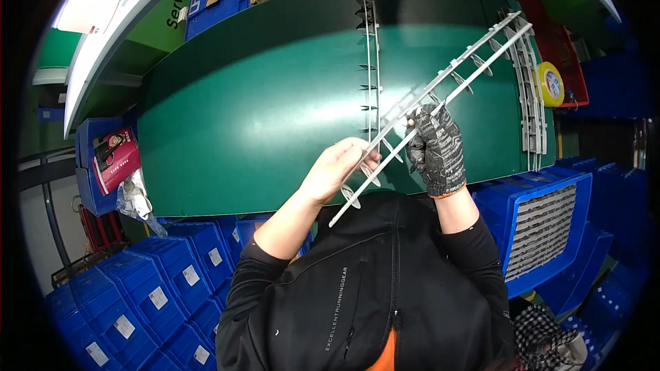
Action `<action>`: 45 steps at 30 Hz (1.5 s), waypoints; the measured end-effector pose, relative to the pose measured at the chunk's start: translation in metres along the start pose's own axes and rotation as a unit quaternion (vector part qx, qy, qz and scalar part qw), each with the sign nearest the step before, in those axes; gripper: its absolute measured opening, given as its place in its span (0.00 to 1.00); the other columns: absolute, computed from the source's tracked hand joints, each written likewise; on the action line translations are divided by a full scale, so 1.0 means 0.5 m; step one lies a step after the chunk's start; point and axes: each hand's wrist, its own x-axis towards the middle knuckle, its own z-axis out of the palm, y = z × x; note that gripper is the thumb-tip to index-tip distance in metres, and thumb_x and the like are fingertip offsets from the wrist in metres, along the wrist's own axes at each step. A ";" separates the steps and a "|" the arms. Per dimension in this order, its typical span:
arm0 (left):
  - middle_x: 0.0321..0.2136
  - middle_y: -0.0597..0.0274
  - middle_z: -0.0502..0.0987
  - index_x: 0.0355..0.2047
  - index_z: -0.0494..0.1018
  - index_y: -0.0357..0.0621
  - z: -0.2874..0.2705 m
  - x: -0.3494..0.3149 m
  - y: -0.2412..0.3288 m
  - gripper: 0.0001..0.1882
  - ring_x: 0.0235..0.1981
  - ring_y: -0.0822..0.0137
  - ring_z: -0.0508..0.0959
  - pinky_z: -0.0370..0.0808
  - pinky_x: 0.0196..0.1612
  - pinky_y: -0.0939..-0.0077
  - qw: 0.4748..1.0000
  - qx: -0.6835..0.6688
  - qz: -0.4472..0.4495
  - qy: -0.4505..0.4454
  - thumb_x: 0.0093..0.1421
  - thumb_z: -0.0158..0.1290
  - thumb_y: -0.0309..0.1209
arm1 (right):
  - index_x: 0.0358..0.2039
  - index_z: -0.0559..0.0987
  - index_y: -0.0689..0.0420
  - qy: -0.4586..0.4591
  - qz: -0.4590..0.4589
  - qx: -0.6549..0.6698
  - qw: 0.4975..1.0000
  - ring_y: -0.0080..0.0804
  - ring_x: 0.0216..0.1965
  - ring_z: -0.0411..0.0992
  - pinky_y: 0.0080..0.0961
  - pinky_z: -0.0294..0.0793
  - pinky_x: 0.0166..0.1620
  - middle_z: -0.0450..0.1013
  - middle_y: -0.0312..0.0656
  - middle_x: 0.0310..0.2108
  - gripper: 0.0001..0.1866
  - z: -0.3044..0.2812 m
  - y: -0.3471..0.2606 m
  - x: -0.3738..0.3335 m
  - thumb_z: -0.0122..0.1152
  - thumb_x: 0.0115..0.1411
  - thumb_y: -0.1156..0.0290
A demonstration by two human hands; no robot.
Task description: The person trims molded plastic parts with a small blade, fits the pieces together by hand, and stacks them into a plastic crate.
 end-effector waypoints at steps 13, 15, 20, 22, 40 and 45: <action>0.21 0.60 0.72 0.44 0.67 0.34 0.022 -0.021 0.041 0.23 0.16 0.75 0.73 0.71 0.16 0.86 0.993 0.077 -0.002 0.087 0.62 0.38 0.44 | 0.26 0.73 0.61 -0.145 -0.382 -0.439 0.801 0.26 0.14 0.65 0.22 0.64 0.20 0.66 0.39 0.14 0.09 -0.023 0.010 -0.005 0.50 0.57 0.69; 0.22 0.59 0.71 0.46 0.66 0.33 0.013 -0.019 0.038 0.27 0.15 0.73 0.73 0.72 0.14 0.84 0.990 0.059 0.008 0.127 0.62 0.36 0.47 | 0.26 0.74 0.62 -0.154 -0.265 -0.417 0.856 0.34 0.17 0.68 0.26 0.66 0.23 0.69 0.42 0.17 0.06 -0.009 0.015 -0.037 0.51 0.54 0.74; 0.22 0.58 0.71 0.46 0.65 0.32 0.007 -0.019 0.037 0.28 0.15 0.72 0.73 0.72 0.14 0.83 0.990 0.029 0.001 0.135 0.62 0.35 0.48 | 0.28 0.75 0.58 -0.142 -0.244 -0.507 0.814 0.42 0.23 0.69 0.32 0.67 0.27 0.69 0.45 0.21 0.08 0.009 0.020 -0.040 0.49 0.55 0.70; 0.22 0.57 0.72 0.47 0.64 0.32 0.005 -0.018 0.036 0.29 0.14 0.71 0.73 0.72 0.14 0.82 0.990 0.030 0.004 0.138 0.62 0.34 0.49 | 0.27 0.75 0.58 -0.153 -0.323 -0.524 0.773 0.43 0.24 0.69 0.35 0.67 0.28 0.69 0.46 0.21 0.08 0.007 0.027 -0.041 0.50 0.54 0.69; 0.15 0.57 0.70 0.46 0.64 0.33 -0.026 -0.020 0.025 0.30 0.10 0.67 0.72 0.68 0.08 0.80 0.978 0.002 0.021 0.207 0.61 0.33 0.51 | 0.25 0.74 0.58 -0.205 -0.290 -0.552 0.754 0.45 0.24 0.69 0.37 0.67 0.27 0.70 0.47 0.22 0.10 0.033 0.051 -0.008 0.49 0.55 0.65; 0.16 0.54 0.71 0.48 0.63 0.33 -0.020 -0.020 0.025 0.30 0.10 0.69 0.71 0.70 0.13 0.82 0.974 -0.003 0.024 0.227 0.61 0.33 0.50 | 0.29 0.76 0.59 -0.254 -0.239 -0.540 0.766 0.46 0.25 0.69 0.37 0.68 0.29 0.70 0.48 0.23 0.10 0.026 0.058 -0.007 0.50 0.54 0.66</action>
